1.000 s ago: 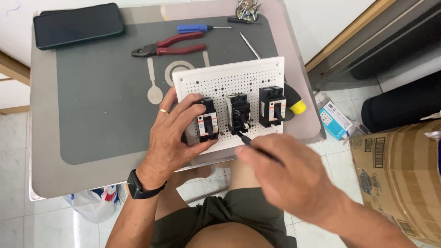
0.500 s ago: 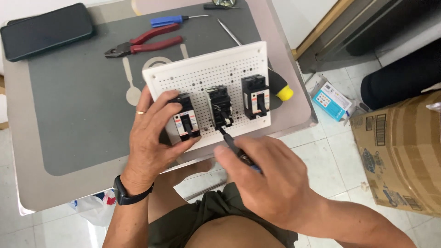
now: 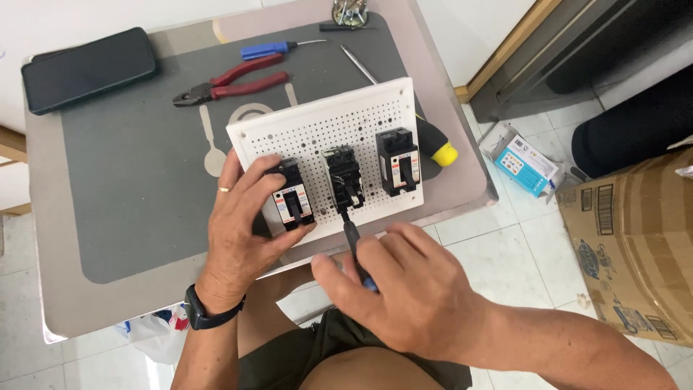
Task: Adjusting and securing circuit breakers on a mounting plate using a screwdriver.
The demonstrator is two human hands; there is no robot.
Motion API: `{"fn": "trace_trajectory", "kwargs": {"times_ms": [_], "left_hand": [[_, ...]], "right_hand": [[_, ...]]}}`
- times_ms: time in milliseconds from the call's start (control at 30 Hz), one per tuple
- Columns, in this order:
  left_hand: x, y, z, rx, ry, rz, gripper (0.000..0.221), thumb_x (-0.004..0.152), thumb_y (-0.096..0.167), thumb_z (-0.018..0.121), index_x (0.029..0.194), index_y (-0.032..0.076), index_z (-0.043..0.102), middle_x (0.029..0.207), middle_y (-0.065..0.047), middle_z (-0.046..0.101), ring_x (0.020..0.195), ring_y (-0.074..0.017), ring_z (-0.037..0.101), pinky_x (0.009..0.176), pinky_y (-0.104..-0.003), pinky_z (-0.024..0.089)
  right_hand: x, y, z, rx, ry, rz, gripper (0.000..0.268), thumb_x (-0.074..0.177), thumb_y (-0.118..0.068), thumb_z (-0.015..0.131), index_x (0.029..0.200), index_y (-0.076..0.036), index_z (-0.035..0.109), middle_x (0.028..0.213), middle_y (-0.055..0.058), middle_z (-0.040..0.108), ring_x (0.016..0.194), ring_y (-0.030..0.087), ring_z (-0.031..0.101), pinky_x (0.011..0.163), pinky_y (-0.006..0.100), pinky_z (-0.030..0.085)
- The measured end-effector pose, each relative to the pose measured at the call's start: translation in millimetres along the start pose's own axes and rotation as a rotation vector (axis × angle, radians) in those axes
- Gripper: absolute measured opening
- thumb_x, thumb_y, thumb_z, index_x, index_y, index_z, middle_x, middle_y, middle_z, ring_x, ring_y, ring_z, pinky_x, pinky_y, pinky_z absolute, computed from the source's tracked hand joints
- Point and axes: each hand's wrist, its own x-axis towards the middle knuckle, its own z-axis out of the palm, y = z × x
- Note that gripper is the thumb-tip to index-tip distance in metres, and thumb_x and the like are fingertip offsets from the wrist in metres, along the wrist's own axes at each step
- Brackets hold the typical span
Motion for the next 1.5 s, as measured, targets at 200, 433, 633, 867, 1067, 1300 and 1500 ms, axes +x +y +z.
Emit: {"fn": "trace_trajectory", "kwargs": {"times_ms": [200, 433, 633, 867, 1067, 1300, 1500], "left_hand": [[-1.2, 1.6, 0.4, 0.030, -0.003, 0.057, 0.056, 0.081, 0.022, 0.085, 0.118, -0.001, 0.050, 0.127, -0.026, 0.057, 0.124, -0.0344, 0.057, 0.120, -0.061, 0.023], [-4.3, 2.1, 0.4, 0.053, 0.007, 0.069, 0.054, 0.081, 0.025, 0.084, 0.116, 0.000, 0.052, 0.129, -0.025, 0.057, 0.124, -0.0348, 0.056, 0.119, -0.061, 0.026], [0.3, 4.5, -0.2, 0.073, 0.002, 0.010, 0.054, 0.081, 0.029, 0.082, 0.117, -0.001, 0.054, 0.127, -0.024, 0.060, 0.124, -0.0344, 0.057, 0.118, -0.058, 0.028], [3.4, 9.3, -3.8, 0.085, -0.079, -0.268, 0.054, 0.075, 0.035, 0.083, 0.114, 0.011, 0.054, 0.113, -0.001, 0.061, 0.109, -0.0270, 0.055, 0.104, -0.043, 0.034], [-6.5, -2.9, 2.1, 0.069, -0.131, -0.449, 0.069, 0.069, 0.042, 0.083, 0.128, 0.016, 0.056, 0.123, 0.000, 0.065, 0.122, -0.0357, 0.049, 0.108, -0.047, 0.028], [-9.9, -9.9, 4.4, 0.135, -0.107, -0.386, 0.074, 0.067, 0.045, 0.087, 0.127, 0.012, 0.058, 0.121, -0.004, 0.065, 0.118, -0.0359, 0.052, 0.104, -0.046, 0.031], [-12.7, -12.5, 3.0, 0.203, -0.088, -0.303, 0.078, 0.069, 0.043, 0.088, 0.131, 0.008, 0.056, 0.122, -0.007, 0.068, 0.118, -0.0409, 0.053, 0.096, -0.047, 0.036]], "right_hand": [[-9.5, -5.6, 1.0, -0.040, -0.005, 0.039, 0.026, 0.087, 0.006, 0.053, 0.104, -0.010, 0.060, 0.086, 0.011, 0.054, 0.067, 0.020, 0.053, 0.066, 0.035, 0.054], [-12.9, -11.2, -2.1, 0.080, -0.042, 0.051, 0.015, 0.097, -0.004, 0.053, 0.109, -0.011, 0.058, 0.097, 0.018, 0.057, 0.084, 0.027, 0.063, 0.069, 0.040, 0.054], [-11.9, 4.2, 4.0, -0.018, -0.076, 0.009, 0.020, 0.103, -0.014, 0.053, 0.122, -0.008, 0.054, 0.085, 0.011, 0.050, 0.072, 0.025, 0.055, 0.060, 0.036, 0.045], [22.0, 39.4, 32.8, -0.094, -0.050, -0.001, 0.020, 0.097, 0.000, 0.067, 0.086, -0.014, 0.057, 0.052, -0.004, 0.039, 0.044, 0.010, 0.038, 0.046, 0.027, 0.034], [45.7, 47.4, 32.6, 0.228, -0.398, 0.020, 0.055, 0.077, 0.004, 0.056, 0.129, -0.016, 0.057, 0.072, 0.003, 0.052, 0.055, 0.025, 0.053, 0.039, 0.038, 0.041], [41.9, 72.8, 45.0, -0.131, -0.255, -0.008, 0.011, 0.104, -0.018, 0.068, 0.094, -0.016, 0.063, 0.054, -0.003, 0.051, 0.046, 0.021, 0.054, 0.039, 0.034, 0.032], [50.8, 72.0, 36.4, 0.167, -0.445, -0.041, 0.040, 0.090, -0.003, 0.061, 0.129, -0.010, 0.059, 0.088, 0.003, 0.064, 0.059, 0.027, 0.058, 0.040, 0.038, 0.041]]}}
